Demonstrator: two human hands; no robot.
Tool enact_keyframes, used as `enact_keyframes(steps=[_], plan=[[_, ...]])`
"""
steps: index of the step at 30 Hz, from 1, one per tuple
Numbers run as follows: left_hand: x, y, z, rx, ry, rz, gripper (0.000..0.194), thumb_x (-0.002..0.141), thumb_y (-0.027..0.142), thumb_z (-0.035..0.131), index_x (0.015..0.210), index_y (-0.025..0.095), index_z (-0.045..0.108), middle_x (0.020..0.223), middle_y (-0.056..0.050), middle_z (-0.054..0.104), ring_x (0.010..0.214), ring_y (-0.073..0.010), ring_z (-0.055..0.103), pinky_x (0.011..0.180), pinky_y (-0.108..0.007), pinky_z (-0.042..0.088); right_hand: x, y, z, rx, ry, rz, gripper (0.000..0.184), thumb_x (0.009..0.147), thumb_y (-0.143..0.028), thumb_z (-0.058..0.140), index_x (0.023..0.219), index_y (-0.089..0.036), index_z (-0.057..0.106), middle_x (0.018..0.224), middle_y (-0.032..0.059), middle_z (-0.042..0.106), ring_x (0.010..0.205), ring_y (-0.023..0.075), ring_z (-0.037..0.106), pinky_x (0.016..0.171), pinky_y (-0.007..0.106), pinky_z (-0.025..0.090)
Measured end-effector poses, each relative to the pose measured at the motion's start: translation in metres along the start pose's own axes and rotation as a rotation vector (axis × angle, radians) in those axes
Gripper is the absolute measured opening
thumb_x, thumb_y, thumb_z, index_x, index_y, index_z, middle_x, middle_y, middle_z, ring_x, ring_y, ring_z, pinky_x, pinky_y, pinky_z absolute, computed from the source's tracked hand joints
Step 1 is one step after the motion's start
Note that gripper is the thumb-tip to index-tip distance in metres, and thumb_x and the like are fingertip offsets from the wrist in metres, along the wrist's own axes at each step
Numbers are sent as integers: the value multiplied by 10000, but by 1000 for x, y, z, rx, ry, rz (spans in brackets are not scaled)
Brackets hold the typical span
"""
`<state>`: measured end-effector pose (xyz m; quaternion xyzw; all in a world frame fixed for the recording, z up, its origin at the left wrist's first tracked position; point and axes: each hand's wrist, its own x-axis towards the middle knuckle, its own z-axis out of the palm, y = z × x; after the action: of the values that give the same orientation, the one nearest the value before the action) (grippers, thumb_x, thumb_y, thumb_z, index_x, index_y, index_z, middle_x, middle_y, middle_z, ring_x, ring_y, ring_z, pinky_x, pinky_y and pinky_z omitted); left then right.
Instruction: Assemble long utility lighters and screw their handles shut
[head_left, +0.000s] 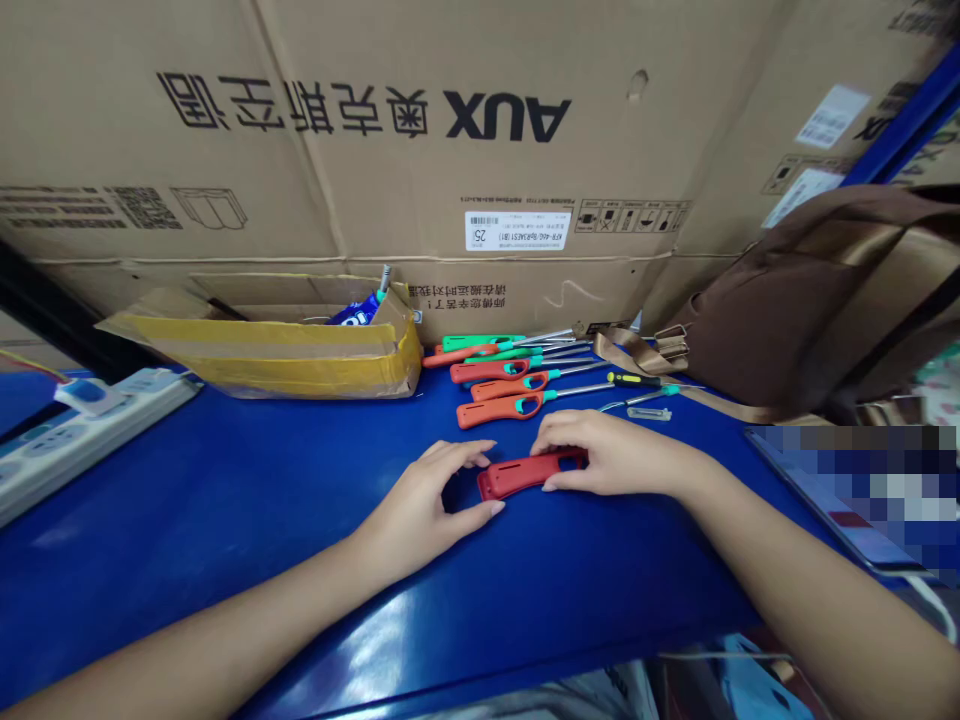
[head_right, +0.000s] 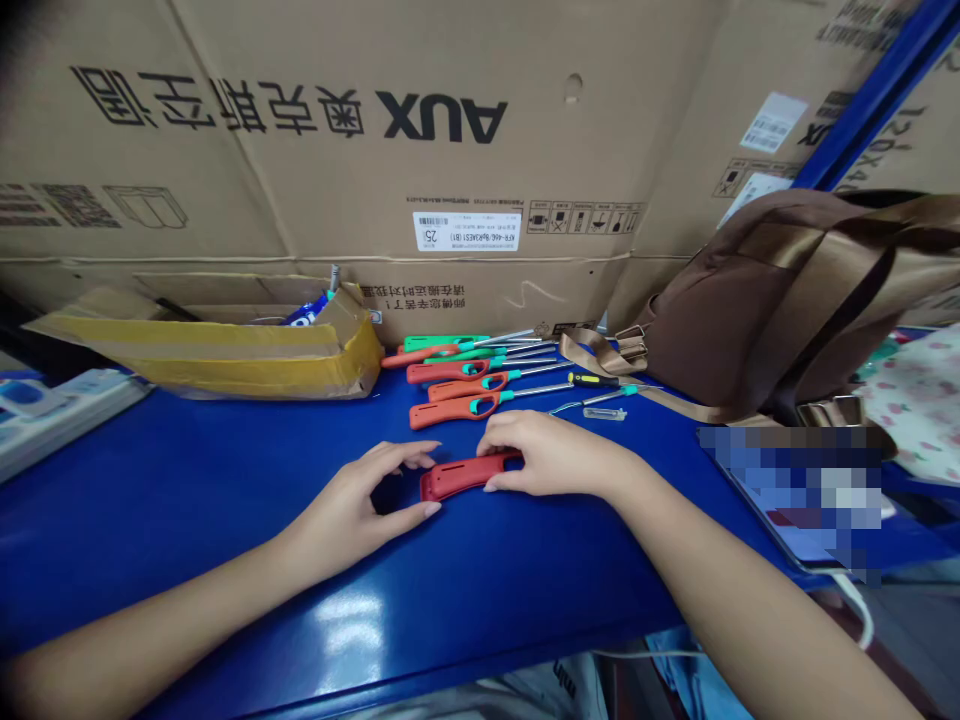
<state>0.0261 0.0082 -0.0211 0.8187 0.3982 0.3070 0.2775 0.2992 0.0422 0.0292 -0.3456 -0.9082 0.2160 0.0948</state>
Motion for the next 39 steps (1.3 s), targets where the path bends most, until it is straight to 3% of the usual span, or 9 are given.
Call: enact_keyframes(steps=[6,11,17,23,27,31,33,37,39], plan=[[0,-3,2,7,20,28,489,876,239,744,1341,221,595,1150,-51,723,1071,-213,660,989,-386,528,3,3,4,80,31,-24,178,974,-271,622,1069,-160,723,1033,71,708,912,175,658,833,289,505],[0,-5,2,9,52,18,459,870,214,738,1311,206,613,1111,-49,740,1026,-205,684,961,-373,550,-1,6,1,16,-17,-37,407,812,-434,808,1119,-185,711,1125,80,677,1020,227,650,905,330,507],[-2,-9,2,31,82,11,477,880,203,722,1340,208,595,1151,-64,731,1020,-203,694,958,-390,565,-1,4,-1,34,-3,-29,322,897,-381,733,1139,-172,705,1116,86,700,1001,212,665,909,322,516],[0,-16,0,87,142,20,420,891,231,718,1293,183,604,1112,-76,730,1006,-213,699,932,-399,576,2,16,1,-66,193,-26,240,1022,-215,491,1052,-160,723,1042,98,758,942,208,695,882,328,520],[1,-15,-3,146,138,50,416,900,215,710,1300,196,596,1094,-66,722,1013,-219,682,925,-411,568,4,27,4,-139,259,-15,255,1010,-178,467,1012,-158,721,996,103,764,896,223,698,832,341,524],[2,-14,-5,227,136,57,338,921,237,691,1247,183,620,1175,-95,711,1071,-251,655,963,-463,537,2,21,1,-77,338,-8,247,1012,-205,486,996,-157,728,982,91,767,882,203,697,824,319,517],[2,-14,-7,281,140,54,330,924,241,686,1242,179,625,1191,-106,709,1086,-272,645,973,-493,520,1,12,0,20,289,-29,237,1014,-226,505,983,-163,731,963,72,766,870,176,695,824,288,514],[4,-16,-10,328,140,30,322,929,253,675,1243,191,636,1153,-100,720,1070,-284,642,943,-491,522,3,-5,9,155,51,-83,216,1007,-236,532,947,-183,733,937,39,756,868,152,684,829,264,508],[4,-15,-10,327,144,31,325,937,269,663,1254,204,633,1176,-96,714,1088,-283,636,952,-486,518,7,-7,18,142,17,-100,197,1002,-230,540,950,-187,726,931,36,743,867,155,672,826,272,503]])
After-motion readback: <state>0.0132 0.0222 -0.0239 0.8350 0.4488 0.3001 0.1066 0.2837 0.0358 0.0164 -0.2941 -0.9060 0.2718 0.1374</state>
